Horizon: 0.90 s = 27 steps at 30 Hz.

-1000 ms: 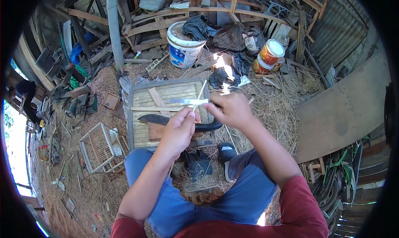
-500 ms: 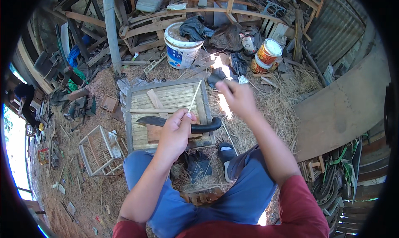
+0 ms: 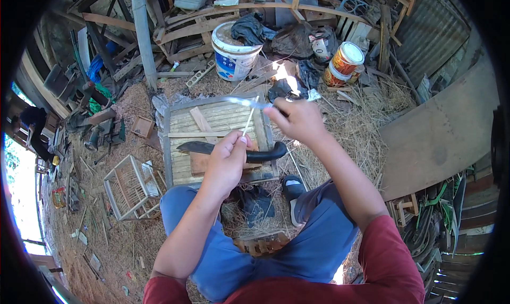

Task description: The person shaves a thin wood strip using a large knife while holding it against a wooden block, and then uses a smaller blade to refine the strip.

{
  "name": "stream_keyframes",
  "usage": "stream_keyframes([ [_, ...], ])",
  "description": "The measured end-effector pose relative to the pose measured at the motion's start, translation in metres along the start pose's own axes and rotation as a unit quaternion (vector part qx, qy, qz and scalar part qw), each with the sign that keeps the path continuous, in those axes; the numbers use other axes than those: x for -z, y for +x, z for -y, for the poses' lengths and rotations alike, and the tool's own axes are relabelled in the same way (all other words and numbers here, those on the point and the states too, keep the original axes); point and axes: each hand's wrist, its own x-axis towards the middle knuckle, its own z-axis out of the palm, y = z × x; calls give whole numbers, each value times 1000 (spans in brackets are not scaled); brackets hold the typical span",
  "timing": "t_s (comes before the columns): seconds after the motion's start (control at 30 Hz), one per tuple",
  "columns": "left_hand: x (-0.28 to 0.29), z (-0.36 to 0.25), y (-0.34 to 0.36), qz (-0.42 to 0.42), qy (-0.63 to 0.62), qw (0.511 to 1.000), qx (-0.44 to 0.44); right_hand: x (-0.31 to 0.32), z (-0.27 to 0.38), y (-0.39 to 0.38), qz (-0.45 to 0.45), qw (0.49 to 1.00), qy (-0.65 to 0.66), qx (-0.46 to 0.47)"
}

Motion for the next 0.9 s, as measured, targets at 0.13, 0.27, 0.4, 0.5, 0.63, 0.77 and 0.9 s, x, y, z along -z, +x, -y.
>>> stream_keyframes([
  [0.13,1,9,0,-24,34,998,-41,-5,-1,0,5,1000,23,-17],
  [0.27,-1,7,-6,-5,25,999,-38,14,-30,17,-36,978,63,-196],
  [0.4,-8,-5,-6,-21,8,1000,0,8,14,-14,-2,994,85,-68],
  [0.5,-7,9,2,-25,28,997,-62,-1,23,-12,2,998,54,36],
  [0.63,-7,2,-3,-18,3,1000,-10,3,11,-4,-22,999,40,-16],
  [0.77,-5,1,-1,-9,26,999,-32,3,8,-9,-25,997,47,48],
  [0.9,1,9,-6,0,37,998,-50,0,-2,1,-22,999,33,-33],
])
